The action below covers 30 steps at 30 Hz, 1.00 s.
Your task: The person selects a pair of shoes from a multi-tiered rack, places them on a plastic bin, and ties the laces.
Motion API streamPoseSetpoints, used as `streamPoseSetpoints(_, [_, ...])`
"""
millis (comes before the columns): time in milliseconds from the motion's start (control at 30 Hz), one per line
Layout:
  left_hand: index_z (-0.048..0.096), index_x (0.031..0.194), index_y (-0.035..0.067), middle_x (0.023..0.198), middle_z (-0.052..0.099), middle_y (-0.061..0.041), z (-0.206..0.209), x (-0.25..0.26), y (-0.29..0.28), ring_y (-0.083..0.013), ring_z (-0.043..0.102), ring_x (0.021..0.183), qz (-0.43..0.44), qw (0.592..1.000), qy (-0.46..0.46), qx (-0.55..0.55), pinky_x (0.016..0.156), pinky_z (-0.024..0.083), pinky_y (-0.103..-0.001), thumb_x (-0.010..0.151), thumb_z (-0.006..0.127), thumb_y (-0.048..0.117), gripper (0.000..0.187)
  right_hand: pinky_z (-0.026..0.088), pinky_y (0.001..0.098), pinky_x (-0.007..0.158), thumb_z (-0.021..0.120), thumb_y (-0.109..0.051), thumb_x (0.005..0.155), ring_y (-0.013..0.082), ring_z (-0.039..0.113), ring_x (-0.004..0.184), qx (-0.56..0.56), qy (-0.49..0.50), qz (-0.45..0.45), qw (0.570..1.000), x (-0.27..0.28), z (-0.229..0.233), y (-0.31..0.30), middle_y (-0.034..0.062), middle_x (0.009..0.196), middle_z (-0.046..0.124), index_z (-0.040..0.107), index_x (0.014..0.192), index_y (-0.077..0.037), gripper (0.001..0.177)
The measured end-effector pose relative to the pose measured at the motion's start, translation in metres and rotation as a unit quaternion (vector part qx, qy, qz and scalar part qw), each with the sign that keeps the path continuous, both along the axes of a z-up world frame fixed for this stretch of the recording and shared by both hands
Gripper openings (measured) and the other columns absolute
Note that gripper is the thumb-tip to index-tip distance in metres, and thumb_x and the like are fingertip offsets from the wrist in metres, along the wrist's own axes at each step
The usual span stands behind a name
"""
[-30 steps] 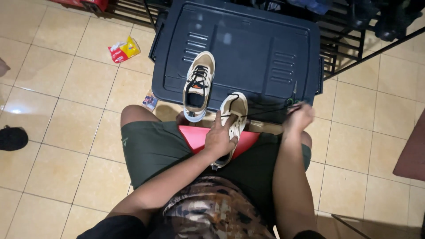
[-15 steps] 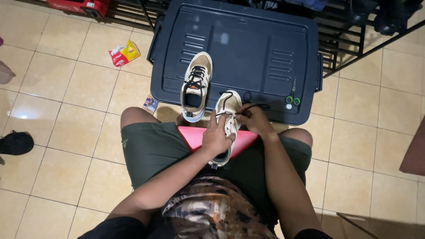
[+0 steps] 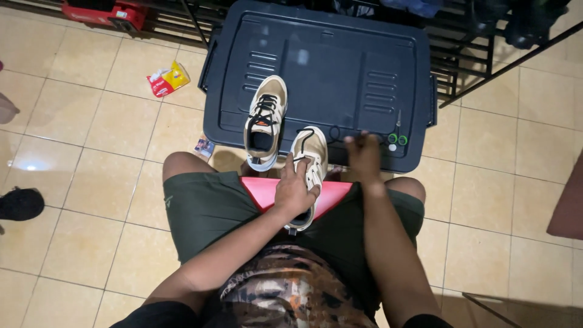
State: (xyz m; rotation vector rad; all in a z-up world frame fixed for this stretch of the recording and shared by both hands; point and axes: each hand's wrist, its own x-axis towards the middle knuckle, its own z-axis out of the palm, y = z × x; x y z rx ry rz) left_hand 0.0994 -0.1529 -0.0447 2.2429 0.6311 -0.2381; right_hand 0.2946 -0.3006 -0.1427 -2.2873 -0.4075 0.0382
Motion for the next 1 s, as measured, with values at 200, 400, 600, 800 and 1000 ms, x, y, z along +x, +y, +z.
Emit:
streamPoseSetpoints(200, [0.048,0.144,0.01,0.162,0.02,-0.029,-0.001,-0.003,-0.007,-0.0505,0.026,0.149,-0.06,0.992,-0.042,0.1,0.11,0.042,-0.06,0.088,0.07,0.033,0.064,0.054,0.0469,0.092,0.058,-0.026,0.091,0.037,0.067,0.104,-0.076,0.006,0.149,0.986,-0.047,0.0,0.063,0.0123,0.095,0.069,0.07,0.09,-0.013,0.018])
streamPoseSetpoints(400, [0.053,0.139,0.001,0.16,0.029,-0.029,-0.017,-0.005,-0.005,-0.0497,0.029,0.146,-0.089,0.981,-0.098,0.143,0.109,0.041,-0.059,0.087,0.071,0.034,0.064,0.057,0.0525,0.091,0.056,-0.048,0.089,0.0388,0.07,0.108,-0.177,0.133,0.12,0.968,-0.044,0.008,0.083,0.013,0.101,0.072,0.066,0.09,-0.015,0.035])
streamPoseSetpoints(600, [0.041,0.15,0.009,0.159,0.028,-0.027,-0.021,-0.005,-0.007,-0.0499,0.029,0.146,-0.096,0.98,-0.106,0.138,0.11,0.036,-0.061,0.085,0.071,0.033,0.076,0.055,0.051,0.084,0.054,-0.034,0.095,0.0413,0.069,0.098,0.029,0.063,0.095,0.993,-0.029,-0.041,0.061,0.0185,0.09,0.069,0.069,0.091,-0.012,0.027])
streamPoseSetpoints(800, [0.029,0.156,0.01,0.16,0.031,-0.023,-0.016,-0.01,-0.005,-0.0417,0.033,0.145,-0.125,0.978,-0.121,0.118,0.115,0.029,-0.057,0.083,0.075,0.036,0.09,0.048,0.0461,0.095,0.06,-0.014,0.107,0.0315,0.061,0.108,-0.187,-0.51,-0.153,0.825,0.115,-0.181,-0.05,0.0113,0.107,0.062,0.067,0.112,-0.008,0.011])
streamPoseSetpoints(1000, [0.037,0.155,0.008,0.16,0.032,-0.024,-0.019,-0.003,-0.007,-0.0438,0.041,0.14,-0.144,0.977,-0.101,0.119,0.107,0.042,-0.057,0.082,0.075,0.038,0.088,0.05,0.04,0.046,0.075,-0.01,0.086,0.0252,0.071,0.066,0.492,0.219,-0.263,0.8,0.055,-0.042,-0.02,0.0114,0.076,0.07,0.068,0.086,-0.009,0.006])
